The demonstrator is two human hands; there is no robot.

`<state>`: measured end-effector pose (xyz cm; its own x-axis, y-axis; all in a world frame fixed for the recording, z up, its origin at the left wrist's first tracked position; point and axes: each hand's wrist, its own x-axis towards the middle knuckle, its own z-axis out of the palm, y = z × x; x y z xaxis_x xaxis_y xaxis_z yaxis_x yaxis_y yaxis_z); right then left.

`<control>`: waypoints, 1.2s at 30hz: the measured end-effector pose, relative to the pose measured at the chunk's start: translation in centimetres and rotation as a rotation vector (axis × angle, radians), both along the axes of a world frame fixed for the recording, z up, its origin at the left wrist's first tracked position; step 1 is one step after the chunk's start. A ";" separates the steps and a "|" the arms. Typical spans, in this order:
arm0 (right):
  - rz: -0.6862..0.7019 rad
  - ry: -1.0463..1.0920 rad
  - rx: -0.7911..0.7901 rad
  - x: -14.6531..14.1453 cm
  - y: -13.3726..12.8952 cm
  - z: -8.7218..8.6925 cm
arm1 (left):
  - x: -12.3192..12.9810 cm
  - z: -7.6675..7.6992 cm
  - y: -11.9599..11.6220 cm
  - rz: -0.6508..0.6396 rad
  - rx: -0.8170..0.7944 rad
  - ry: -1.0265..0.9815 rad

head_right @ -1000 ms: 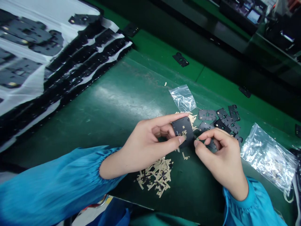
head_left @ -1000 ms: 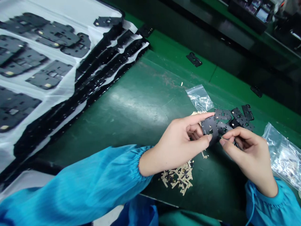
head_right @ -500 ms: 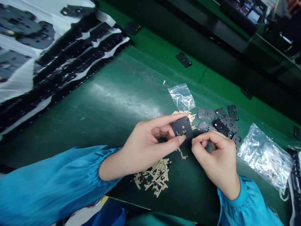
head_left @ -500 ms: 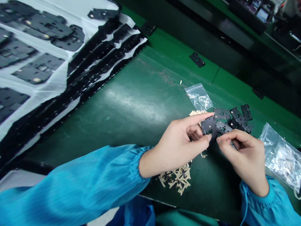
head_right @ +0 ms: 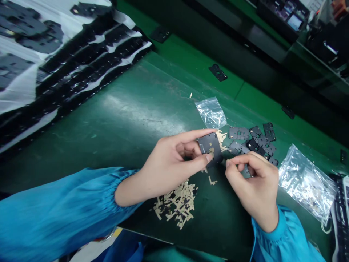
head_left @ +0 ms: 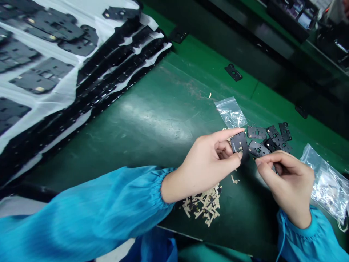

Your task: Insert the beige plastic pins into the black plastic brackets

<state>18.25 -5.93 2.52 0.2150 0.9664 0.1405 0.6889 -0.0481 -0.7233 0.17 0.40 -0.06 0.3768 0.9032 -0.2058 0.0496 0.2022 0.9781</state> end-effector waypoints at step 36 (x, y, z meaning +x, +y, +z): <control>-0.026 0.053 -0.056 -0.4 0.3 -0.5 | -0.1 0.3 -0.4 0.002 0.011 -0.027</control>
